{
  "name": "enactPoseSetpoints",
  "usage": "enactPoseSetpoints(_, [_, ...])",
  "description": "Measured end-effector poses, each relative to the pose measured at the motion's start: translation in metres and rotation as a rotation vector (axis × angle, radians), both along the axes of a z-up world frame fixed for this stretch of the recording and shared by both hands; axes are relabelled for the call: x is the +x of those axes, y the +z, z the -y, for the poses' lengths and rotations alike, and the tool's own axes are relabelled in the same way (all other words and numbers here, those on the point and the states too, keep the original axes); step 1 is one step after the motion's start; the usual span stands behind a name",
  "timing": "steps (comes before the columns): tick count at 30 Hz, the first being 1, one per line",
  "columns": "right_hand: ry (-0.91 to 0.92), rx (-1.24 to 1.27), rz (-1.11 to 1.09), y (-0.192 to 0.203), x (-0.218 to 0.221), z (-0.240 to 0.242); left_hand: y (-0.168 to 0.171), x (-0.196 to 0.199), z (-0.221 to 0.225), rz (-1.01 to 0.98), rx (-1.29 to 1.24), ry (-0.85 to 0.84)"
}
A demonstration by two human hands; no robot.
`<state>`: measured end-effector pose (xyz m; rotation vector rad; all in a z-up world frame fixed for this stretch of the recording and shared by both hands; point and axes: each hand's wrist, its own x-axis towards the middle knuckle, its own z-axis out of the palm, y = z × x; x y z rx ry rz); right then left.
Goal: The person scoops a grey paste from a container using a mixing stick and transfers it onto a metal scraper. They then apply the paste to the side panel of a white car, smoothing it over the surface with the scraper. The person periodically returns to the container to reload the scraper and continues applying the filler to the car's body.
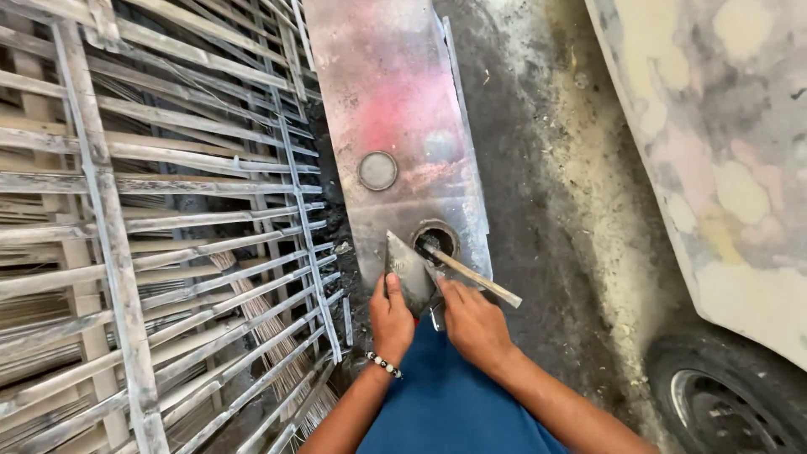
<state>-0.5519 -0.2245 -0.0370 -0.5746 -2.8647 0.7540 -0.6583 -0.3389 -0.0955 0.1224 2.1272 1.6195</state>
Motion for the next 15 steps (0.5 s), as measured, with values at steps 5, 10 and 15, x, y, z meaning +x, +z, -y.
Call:
enactPoseSetpoints(5, [-0.037, 0.006, -0.03, -0.03, -0.017, -0.013, -0.009, -0.002, 0.004, -0.017, -0.009, -0.019])
enactPoseSetpoints(10, [-0.118, -0.029, -0.116, -0.036, -0.029, -0.018, -0.025, -0.026, 0.009, 0.063, -0.024, -0.025])
enactPoseSetpoints(15, [-0.37, -0.299, 0.252, -0.039, -0.037, -0.024, -0.054, -0.04, 0.023, 0.06, -0.093, -0.044])
